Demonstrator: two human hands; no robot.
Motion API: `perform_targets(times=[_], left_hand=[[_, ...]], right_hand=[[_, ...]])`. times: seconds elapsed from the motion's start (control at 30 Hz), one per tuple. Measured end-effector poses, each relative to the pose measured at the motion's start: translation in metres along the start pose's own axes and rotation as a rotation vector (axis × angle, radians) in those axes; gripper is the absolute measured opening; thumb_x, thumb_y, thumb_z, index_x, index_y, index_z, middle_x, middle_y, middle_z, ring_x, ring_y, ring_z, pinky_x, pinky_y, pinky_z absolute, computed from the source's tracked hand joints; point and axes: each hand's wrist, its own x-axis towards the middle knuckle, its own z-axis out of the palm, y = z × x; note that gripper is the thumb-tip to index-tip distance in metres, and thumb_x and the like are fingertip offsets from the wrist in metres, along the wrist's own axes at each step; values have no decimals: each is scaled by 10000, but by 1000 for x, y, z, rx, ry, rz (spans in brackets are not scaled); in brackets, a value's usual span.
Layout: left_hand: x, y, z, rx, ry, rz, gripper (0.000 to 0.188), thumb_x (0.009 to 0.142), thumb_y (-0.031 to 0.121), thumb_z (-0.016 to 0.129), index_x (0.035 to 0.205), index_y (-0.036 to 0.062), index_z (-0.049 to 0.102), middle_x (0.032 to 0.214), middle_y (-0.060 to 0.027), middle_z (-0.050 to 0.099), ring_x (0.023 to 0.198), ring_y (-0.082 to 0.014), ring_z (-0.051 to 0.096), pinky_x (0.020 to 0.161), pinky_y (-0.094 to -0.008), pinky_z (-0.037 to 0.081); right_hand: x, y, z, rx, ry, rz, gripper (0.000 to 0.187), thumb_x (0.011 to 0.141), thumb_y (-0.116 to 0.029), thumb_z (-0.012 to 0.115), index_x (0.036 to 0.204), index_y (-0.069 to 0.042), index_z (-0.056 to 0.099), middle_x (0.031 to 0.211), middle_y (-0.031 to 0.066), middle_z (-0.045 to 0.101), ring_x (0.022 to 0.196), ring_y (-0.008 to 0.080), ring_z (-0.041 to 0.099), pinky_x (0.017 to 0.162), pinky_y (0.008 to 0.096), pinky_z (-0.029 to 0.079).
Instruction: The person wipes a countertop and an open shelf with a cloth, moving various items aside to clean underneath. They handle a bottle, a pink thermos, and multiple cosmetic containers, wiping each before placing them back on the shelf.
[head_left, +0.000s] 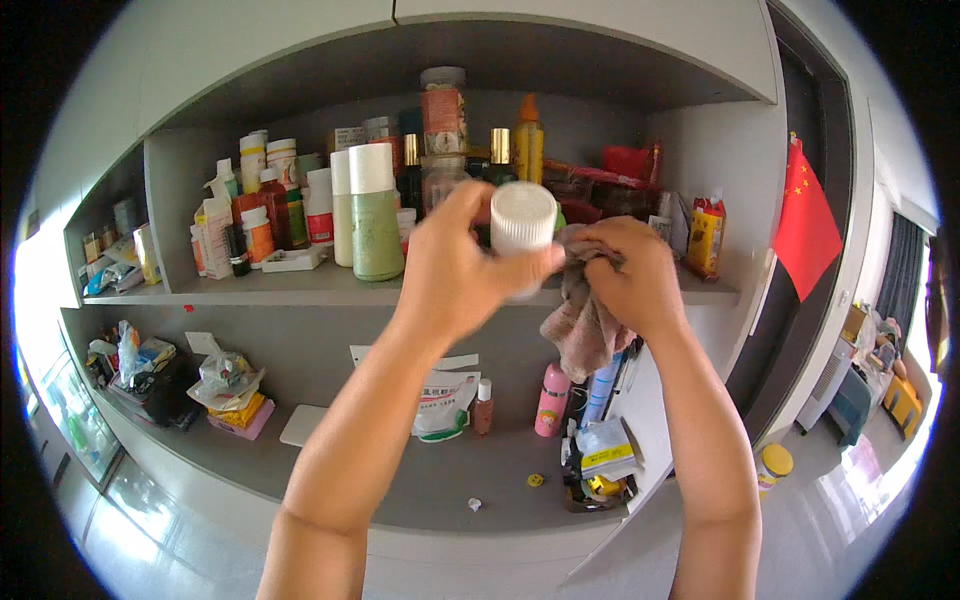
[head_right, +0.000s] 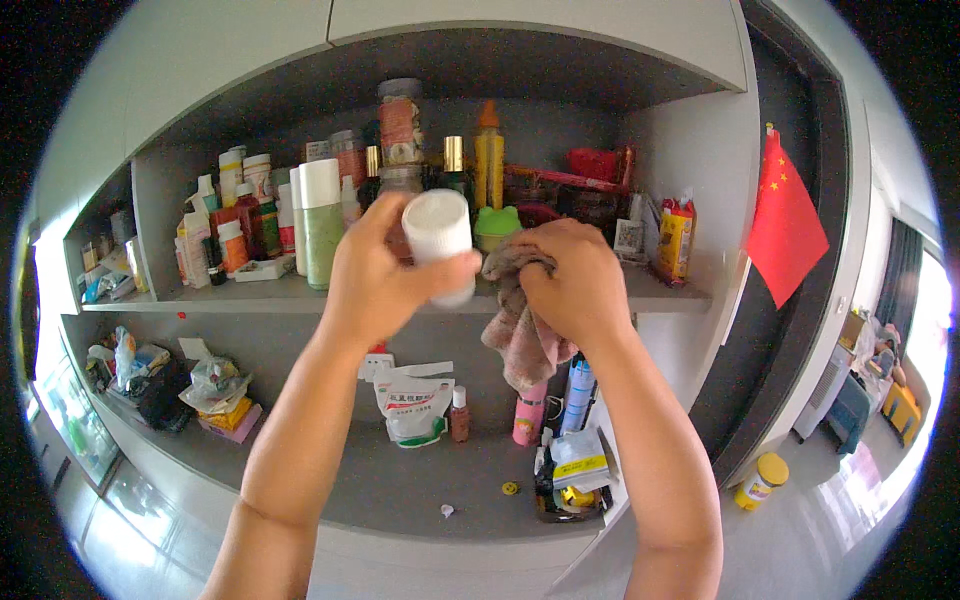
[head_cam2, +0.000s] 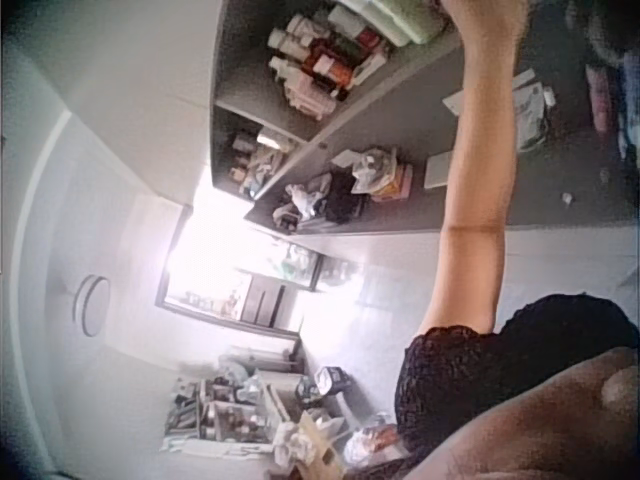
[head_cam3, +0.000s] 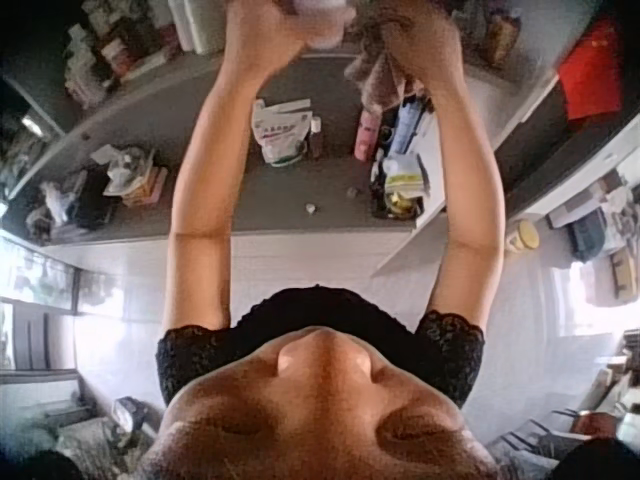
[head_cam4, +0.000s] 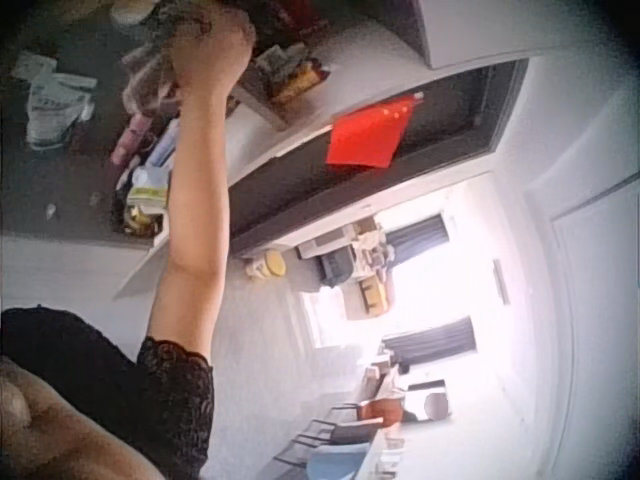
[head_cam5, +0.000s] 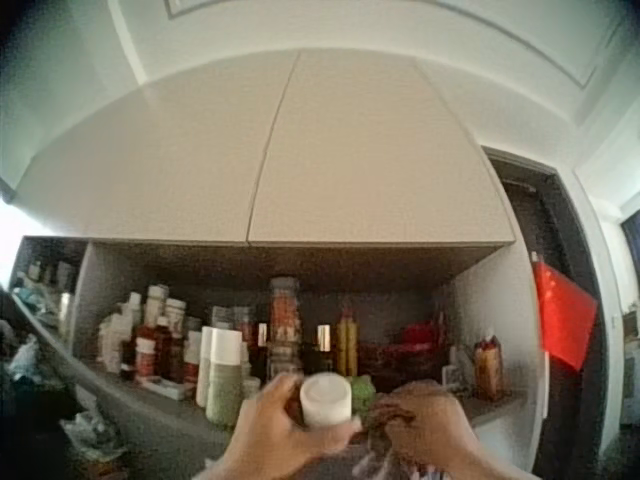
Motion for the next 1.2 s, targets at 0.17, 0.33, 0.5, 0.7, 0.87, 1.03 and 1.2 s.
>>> perform_targets(times=[0.17,0.33,0.5,0.7,0.87,1.03,1.2], left_hand=[[-115,18,-12,-340,-169,-182,610,714,116,864,1218,5,539,1074,-59,643,1010,-127,617,855,-296,520],[-219,-27,16,-388,-196,-371,549,676,67,845,1163,29,594,1027,-102,610,886,-205,631,747,-308,528],[-248,-21,10,-276,-283,-379,552,647,8,828,1152,31,607,1126,-105,581,942,-199,642,751,-297,558],[-271,-21,5,-319,-289,-380,588,639,60,866,1157,61,586,1115,-63,589,921,-130,595,733,-256,502],[-272,-18,3,-384,-281,-412,542,667,12,832,1164,26,617,1135,-103,586,998,-192,642,802,-293,562],[-285,-30,-3,-368,-254,-438,554,670,27,838,1180,45,623,1140,-101,591,990,-196,640,785,-296,564],[-284,-19,3,-324,-213,-376,557,639,28,845,1157,52,642,1126,-105,601,977,-204,640,753,-289,561]], right_hand=[[-63,-47,-33,130,243,-11,381,692,18,525,1017,-43,716,1050,179,655,968,311,635,871,362,500],[-146,-95,-22,161,-203,-93,548,648,-49,591,1182,-117,698,1141,136,605,976,324,568,871,412,470],[-203,-105,-1,-94,-309,-175,462,678,-128,687,1132,-202,723,1088,75,560,956,294,565,814,408,487],[-206,-98,-23,-79,-238,-155,402,668,-148,698,1067,-188,733,1062,58,570,944,286,569,811,400,496],[-209,-123,-9,-88,-322,-179,386,664,-156,685,1045,-200,729,1058,52,564,952,276,566,784,392,494],[-211,-111,-25,66,-291,-93,312,607,-112,673,912,-164,712,1006,75,564,891,288,566,757,395,487],[-196,-138,-2,257,-340,91,187,652,-143,784,695,-104,606,935,79,593,809,298,576,715,400,471]])
